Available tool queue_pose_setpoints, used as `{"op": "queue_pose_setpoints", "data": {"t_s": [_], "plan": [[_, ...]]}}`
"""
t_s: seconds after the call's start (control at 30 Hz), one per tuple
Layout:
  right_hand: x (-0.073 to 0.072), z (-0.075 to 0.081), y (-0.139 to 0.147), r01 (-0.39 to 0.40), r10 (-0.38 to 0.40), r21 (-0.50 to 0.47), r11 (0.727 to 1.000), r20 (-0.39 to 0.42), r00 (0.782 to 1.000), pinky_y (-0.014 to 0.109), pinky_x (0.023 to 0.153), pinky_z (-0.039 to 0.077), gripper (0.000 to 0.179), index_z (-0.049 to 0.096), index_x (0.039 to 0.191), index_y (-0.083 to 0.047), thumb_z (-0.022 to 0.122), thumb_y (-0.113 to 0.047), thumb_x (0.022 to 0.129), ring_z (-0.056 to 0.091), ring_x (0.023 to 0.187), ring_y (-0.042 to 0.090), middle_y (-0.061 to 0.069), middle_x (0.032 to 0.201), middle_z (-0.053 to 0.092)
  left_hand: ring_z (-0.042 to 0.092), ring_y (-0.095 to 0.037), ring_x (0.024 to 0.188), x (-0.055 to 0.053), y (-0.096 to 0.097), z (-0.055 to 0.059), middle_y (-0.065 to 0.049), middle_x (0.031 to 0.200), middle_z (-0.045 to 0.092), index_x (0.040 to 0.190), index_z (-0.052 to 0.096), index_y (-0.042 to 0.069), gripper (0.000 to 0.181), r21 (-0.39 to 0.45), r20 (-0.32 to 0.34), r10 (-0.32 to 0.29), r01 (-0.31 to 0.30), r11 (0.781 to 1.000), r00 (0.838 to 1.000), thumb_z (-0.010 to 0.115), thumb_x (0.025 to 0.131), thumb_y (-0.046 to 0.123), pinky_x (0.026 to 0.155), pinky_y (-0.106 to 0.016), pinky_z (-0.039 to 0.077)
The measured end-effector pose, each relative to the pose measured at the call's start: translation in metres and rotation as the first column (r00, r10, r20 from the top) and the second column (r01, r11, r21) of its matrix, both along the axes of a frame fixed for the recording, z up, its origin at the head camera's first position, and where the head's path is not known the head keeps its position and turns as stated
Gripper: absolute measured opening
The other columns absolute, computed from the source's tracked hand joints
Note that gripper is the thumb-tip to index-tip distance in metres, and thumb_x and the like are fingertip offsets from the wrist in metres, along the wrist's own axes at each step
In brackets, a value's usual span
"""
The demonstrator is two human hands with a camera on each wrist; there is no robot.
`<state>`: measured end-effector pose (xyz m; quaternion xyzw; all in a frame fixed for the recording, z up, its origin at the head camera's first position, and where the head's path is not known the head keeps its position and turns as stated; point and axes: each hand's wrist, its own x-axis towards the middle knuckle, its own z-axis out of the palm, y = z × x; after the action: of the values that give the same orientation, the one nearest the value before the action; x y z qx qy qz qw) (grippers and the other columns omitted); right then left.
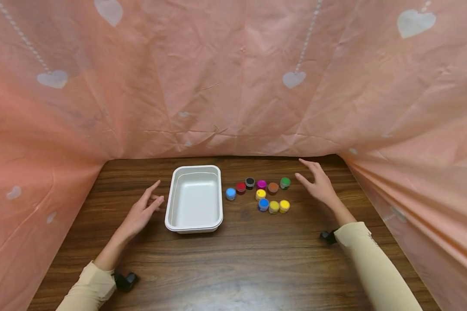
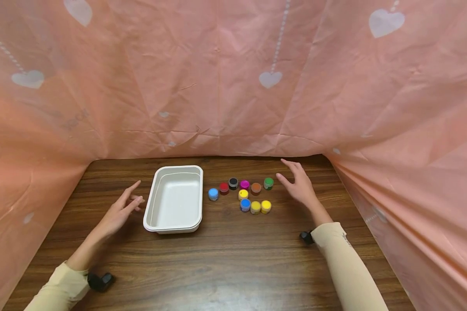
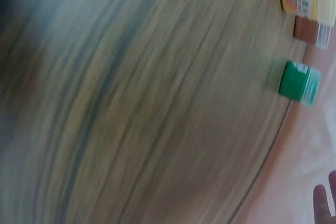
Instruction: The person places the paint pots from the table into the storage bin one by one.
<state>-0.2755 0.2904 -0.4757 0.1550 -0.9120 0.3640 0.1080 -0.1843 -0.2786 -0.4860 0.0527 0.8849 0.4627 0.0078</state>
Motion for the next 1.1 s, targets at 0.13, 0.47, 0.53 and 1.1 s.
{"op": "queue_pose_setpoints", "data": {"t_s": [0.13, 0.47, 0.53, 1.1], "plan": [[-0.005, -0.007, -0.007, -0.039, 0.042, -0.044, 0.998, 0.071, 0.997, 0.064, 0.111, 0.038, 0.056, 0.043, 0.156, -0.007, 0.062, -0.023, 0.106, 0.045, 0.135, 0.047, 0.027, 0.144, 0.046, 0.067, -0.029, 0.096, 0.003, 0.011, -0.001, -0.020, 0.116, 0.068, 0.164, 0.029, 0.018, 0.063, 0.066, -0.006, -0.024, 0.024, 0.998, 1.000, 0.056, 0.108, 0.027, 0.084, -0.035, 0.052], [-0.013, -0.025, -0.017, -0.065, 0.085, -0.080, 0.995, 0.283, 0.955, 0.058, 0.115, 0.039, 0.052, 0.050, 0.152, -0.007, 0.063, -0.025, 0.105, 0.051, 0.135, 0.044, 0.024, 0.143, 0.050, 0.060, -0.009, 0.090, 0.006, 0.020, -0.010, -0.016, 0.111, 0.063, 0.156, 0.044, 0.009, 0.058, 0.123, -0.045, -0.035, 0.041, 0.992, 0.998, 0.066, 0.103, 0.016, 0.078, -0.021, 0.048], [-0.014, -0.028, -0.019, -0.066, 0.083, -0.067, 0.996, 0.297, 0.951, 0.058, 0.114, 0.041, 0.051, 0.051, 0.151, -0.006, 0.063, -0.024, 0.105, 0.052, 0.133, 0.042, 0.023, 0.141, 0.052, 0.060, -0.008, 0.090, 0.007, 0.020, -0.012, -0.016, 0.110, 0.063, 0.155, 0.046, 0.007, 0.057, 0.130, -0.046, -0.033, 0.039, 0.991, 0.998, 0.066, 0.102, 0.015, 0.077, -0.021, 0.048], [-0.023, -0.031, -0.025, -0.057, 0.055, 0.000, 0.998, 0.278, 0.959, 0.054, 0.103, 0.051, 0.034, 0.062, 0.134, 0.004, 0.066, -0.008, 0.102, 0.062, 0.119, 0.041, 0.024, 0.126, 0.060, 0.061, -0.008, 0.090, 0.005, 0.021, -0.015, -0.018, 0.107, 0.062, 0.152, 0.047, 0.001, 0.055, 0.184, -0.066, -0.046, 0.058, 0.981, 0.997, 0.066, 0.102, 0.009, 0.077, -0.020, 0.049]]}}
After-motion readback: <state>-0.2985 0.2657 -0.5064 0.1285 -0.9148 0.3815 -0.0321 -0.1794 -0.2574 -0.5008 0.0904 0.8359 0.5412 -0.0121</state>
